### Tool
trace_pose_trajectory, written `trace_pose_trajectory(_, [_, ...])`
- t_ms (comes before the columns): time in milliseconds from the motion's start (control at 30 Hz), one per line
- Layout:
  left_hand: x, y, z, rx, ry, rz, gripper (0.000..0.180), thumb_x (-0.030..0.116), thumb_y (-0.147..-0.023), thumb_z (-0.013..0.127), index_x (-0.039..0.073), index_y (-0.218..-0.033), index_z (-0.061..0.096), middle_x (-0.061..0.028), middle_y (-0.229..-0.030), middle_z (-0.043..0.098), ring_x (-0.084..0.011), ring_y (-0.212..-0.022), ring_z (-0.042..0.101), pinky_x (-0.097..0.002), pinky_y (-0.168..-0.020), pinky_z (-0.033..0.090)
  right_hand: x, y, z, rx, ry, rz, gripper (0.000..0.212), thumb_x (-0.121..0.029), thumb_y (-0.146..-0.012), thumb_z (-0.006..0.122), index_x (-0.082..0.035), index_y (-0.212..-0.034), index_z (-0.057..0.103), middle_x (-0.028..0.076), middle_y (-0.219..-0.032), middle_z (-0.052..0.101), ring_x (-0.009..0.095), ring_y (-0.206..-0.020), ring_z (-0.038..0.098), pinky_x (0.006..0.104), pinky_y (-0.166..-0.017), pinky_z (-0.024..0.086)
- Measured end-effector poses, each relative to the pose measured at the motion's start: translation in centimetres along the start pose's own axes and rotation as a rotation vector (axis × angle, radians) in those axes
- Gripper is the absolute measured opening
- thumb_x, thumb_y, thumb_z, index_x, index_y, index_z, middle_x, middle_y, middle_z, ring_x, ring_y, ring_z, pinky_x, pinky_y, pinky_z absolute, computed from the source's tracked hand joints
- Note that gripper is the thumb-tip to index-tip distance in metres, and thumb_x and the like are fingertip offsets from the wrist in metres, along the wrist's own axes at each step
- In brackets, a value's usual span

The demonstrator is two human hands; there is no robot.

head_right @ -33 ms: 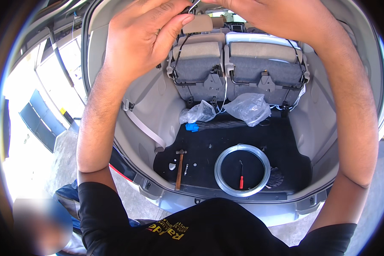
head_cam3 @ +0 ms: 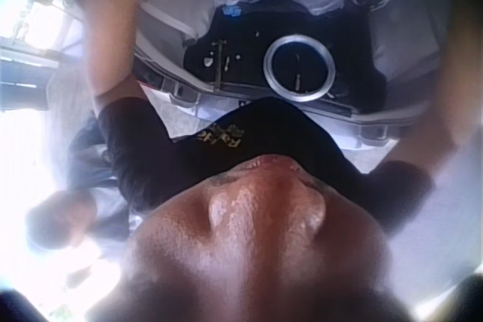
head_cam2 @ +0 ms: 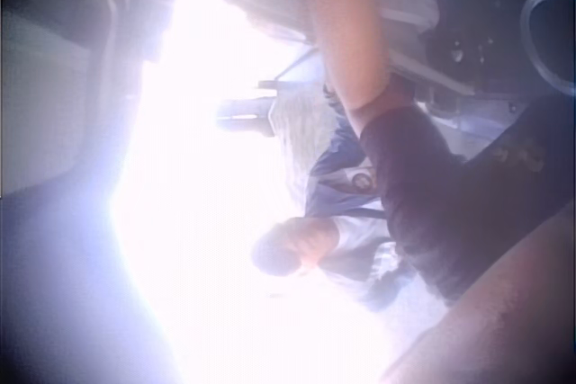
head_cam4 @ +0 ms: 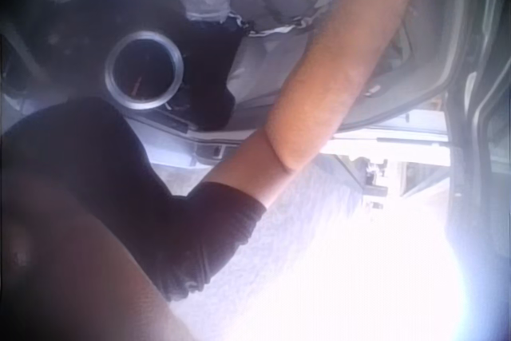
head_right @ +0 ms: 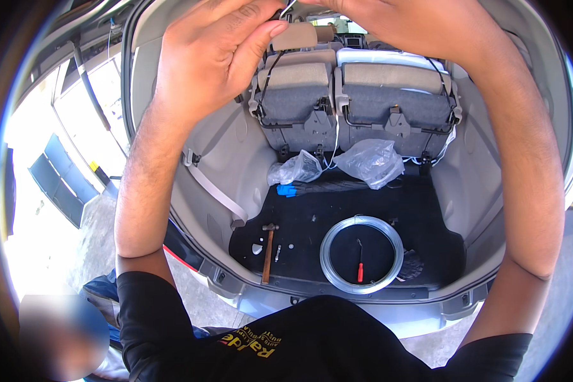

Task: The person installs a rearview camera and routes its cable along the interior trim of a van. They strip wire ends, connect the camera, and tuck the cable into the trim channel around the rear hatch opening.

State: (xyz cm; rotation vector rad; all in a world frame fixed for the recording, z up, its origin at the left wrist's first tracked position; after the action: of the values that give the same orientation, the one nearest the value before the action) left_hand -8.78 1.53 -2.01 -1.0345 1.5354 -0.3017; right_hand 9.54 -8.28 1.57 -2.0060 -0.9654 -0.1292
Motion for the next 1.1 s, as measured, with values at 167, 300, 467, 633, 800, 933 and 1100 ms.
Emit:
trace_pose_trajectory(167, [0.2, 0.0, -0.1, -0.025, -0.089, -0.003, 0.024, 0.006, -0.082, 0.077, -0.001, -0.104, 0.071, -0.0125, -0.081, 0.06, -0.0309, -0.069, 0.061, -0.0405, -0.06, 0.051, 0.3, -0.5, 0.3, -0.015, 0.067, 0.039, 0.012, -0.011, -0.096, 0.067, -0.001, -0.091, 0.064, 0.011, -0.076, 0.063, 0.027, -0.068, 0.062, 0.0384, -0.062, 0.047])
trace_pose_trajectory(300, [0.3, 0.5, -0.2, -0.05, 0.051, -0.103, 0.025, 0.005, -0.083, 0.077, -0.001, -0.106, 0.072, -0.0125, -0.083, 0.062, -0.0283, -0.067, 0.063, -0.0372, -0.06, 0.051, -0.4, -0.8, 0.3, -0.107, 0.008, 0.104, 0.015, -0.014, -0.097, 0.069, -0.001, -0.091, 0.065, 0.009, -0.076, 0.06, 0.024, -0.068, 0.06, 0.037, -0.064, 0.046])
trace_pose_trajectory(467, [0.1, 1.2, -1.2, -0.112, 0.262, -0.469, 0.026, 0.003, -0.082, 0.078, -0.001, -0.107, 0.073, -0.0132, -0.084, 0.067, -0.0252, -0.064, 0.065, -0.033, -0.059, 0.051, 1.6, 0.1, 0.6, -0.029, -0.075, 0.046, 0.016, -0.015, -0.097, 0.069, -0.001, -0.091, 0.065, 0.009, -0.081, 0.06, 0.024, -0.073, 0.059, 0.0372, -0.071, 0.043])
trace_pose_trajectory(633, [-0.6, 1.5, -1.4, 0.036, 0.168, -0.262, 0.025, -0.001, -0.08, 0.077, 0.0, -0.104, 0.074, -0.0142, -0.086, 0.069, -0.024, -0.068, 0.068, -0.031, -0.06, 0.051, -2.0, 0.0, 0.6, 0.107, 0.192, -0.182, 0.011, -0.015, -0.099, 0.063, -0.004, -0.098, 0.066, 0.009, -0.083, 0.06, 0.026, -0.08, 0.059, 0.0396, -0.078, 0.038])
trace_pose_trajectory(800, [0.3, 0.3, -1.3, 0.147, 0.165, -0.142, 0.022, -0.003, -0.079, 0.076, 0.0, -0.1, 0.073, -0.0145, -0.086, 0.07, -0.0251, -0.071, 0.07, -0.0314, -0.062, 0.053, -3.1, -0.2, 1.0, 0.125, 0.283, -0.171, 0.013, -0.019, -0.1, 0.061, -0.007, -0.096, 0.063, 0.007, -0.079, 0.058, 0.027, -0.078, 0.057, 0.0404, -0.076, 0.036])
trace_pose_trajectory(933, [0.9, 0.2, -1.5, 0.149, 0.16, -0.172, 0.021, -0.002, -0.078, 0.077, 0.0, -0.098, 0.073, -0.0141, -0.086, 0.07, -0.0268, -0.071, 0.07, -0.0326, -0.063, 0.054, -3.7, -0.6, 0.8, 0.056, 0.275, -0.106, 0.016, -0.02, -0.101, 0.06, -0.008, -0.09, 0.061, 0.006, -0.074, 0.056, 0.028, -0.075, 0.056, 0.0404, -0.075, 0.036])
trace_pose_trajectory(1100, [1.3, 0.1, -1.8, 0.218, 0.047, -0.106, 0.02, -0.002, -0.076, 0.078, 0.001, -0.096, 0.072, -0.0139, -0.084, 0.067, -0.0307, -0.072, 0.068, -0.0363, -0.063, 0.053, -4.7, -1.3, 1.1, 0.103, 0.273, -0.086, 0.019, -0.017, -0.102, 0.059, -0.007, -0.086, 0.059, 0.008, -0.073, 0.055, 0.029, -0.074, 0.056, 0.0411, -0.073, 0.037])
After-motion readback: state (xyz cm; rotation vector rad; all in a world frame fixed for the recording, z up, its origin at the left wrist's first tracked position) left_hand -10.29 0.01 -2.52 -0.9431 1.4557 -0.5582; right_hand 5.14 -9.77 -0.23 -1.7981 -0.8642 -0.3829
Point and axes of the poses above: each hand's wrist, its own y-axis away from the middle knuckle, its own z-axis out of the palm, x = y × z, the point moved 3 cm from there along -y, towards the middle knuckle
